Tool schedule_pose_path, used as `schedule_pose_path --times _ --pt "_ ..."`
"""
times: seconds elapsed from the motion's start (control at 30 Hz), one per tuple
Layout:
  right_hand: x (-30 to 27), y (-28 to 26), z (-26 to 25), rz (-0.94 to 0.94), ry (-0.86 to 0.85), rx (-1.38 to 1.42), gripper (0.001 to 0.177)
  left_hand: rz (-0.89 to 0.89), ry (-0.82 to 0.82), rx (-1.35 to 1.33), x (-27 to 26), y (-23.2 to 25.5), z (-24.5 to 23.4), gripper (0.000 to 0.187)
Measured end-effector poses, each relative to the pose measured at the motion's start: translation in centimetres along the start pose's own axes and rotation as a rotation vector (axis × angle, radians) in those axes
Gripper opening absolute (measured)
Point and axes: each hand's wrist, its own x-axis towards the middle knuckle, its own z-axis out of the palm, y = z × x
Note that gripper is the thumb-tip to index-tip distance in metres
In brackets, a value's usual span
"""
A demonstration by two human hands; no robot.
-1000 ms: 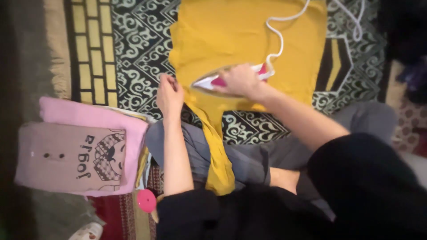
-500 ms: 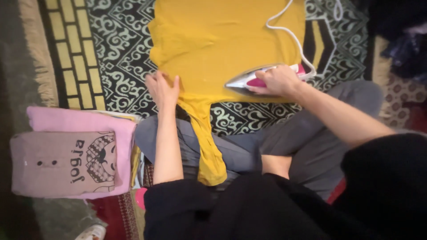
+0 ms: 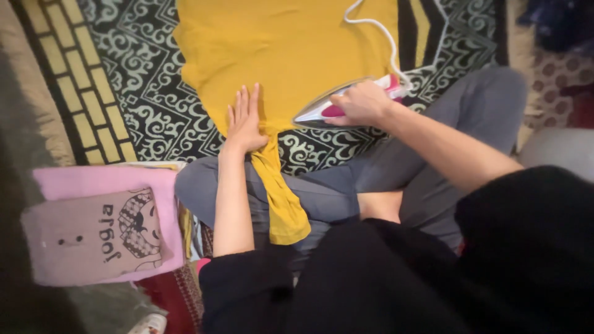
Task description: Ironing a yellow long-sleeved shirt and then folding it on the floor.
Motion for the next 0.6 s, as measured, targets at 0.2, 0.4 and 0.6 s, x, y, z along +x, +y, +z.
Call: schedule_pose_path --times 0.2,0.4,0.6 --pt "3.1 -4.4 1.4 0.079 0.045 0.071 0.057 0.054 0.158 -0.141 1.2 -0.3 0.7 0.118" --pt "5.1 -7.4 1.7 0.169 0.333 0.206 0.055 0.124 0.631 -0.346 5.8 -1.5 3.5 0.067" --pt "2.0 -3.1 2.0 0.334 0.263 0.397 0.055 -0.037 0.714 -0.333 9.0 1.6 6.2 0.047"
